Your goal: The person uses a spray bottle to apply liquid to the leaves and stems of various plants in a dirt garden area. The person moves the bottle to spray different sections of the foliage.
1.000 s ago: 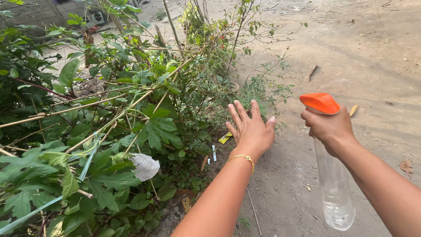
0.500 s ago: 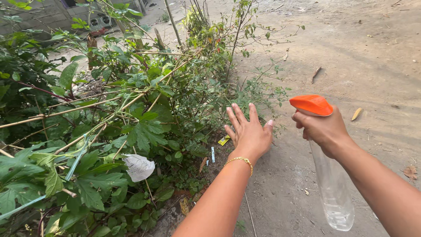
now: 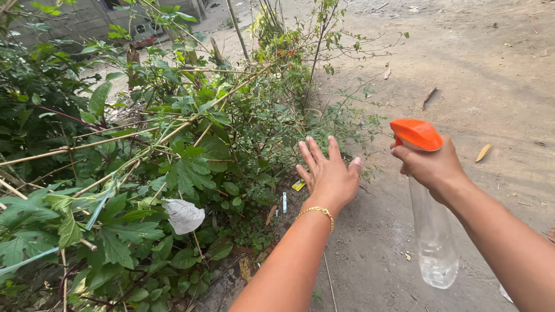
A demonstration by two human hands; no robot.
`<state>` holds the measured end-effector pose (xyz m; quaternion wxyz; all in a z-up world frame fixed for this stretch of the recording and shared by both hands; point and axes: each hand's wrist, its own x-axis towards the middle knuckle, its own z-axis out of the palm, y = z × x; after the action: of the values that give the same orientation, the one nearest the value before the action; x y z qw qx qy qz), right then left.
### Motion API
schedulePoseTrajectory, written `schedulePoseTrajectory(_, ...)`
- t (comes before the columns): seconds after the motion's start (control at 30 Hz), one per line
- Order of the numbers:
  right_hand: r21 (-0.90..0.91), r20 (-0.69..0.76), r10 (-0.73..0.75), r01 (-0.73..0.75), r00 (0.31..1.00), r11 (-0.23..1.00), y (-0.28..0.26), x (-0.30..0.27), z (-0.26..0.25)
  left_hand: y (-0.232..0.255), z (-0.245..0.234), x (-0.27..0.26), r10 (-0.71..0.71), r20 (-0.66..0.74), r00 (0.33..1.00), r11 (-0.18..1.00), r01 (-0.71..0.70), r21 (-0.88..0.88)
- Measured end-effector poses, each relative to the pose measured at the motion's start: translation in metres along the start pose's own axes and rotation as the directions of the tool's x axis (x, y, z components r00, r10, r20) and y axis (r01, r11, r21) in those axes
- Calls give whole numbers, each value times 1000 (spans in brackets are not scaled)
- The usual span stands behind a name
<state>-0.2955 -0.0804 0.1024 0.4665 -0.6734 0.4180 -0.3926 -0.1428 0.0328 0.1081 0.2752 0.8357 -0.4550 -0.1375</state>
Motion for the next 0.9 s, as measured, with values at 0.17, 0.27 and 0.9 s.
schedulePoseTrajectory(0.17, -63, -42, 21, -24, 999, 998, 9, -1, -2, -8, -2, -1, -2, -13, 1000, 1000, 2, 10)
schedulePoseTrajectory(0.27, -82, -97, 85, -93, 992, 992, 10, -2, -3, -12, -2, 3, 2, -9, 1000, 1000, -2, 10)
schedulePoseTrajectory(0.9, -86, -38, 123, -126, 992, 988, -18, 12, 15, -23, -10, 33, 21, 4, 1000, 999, -21, -31)
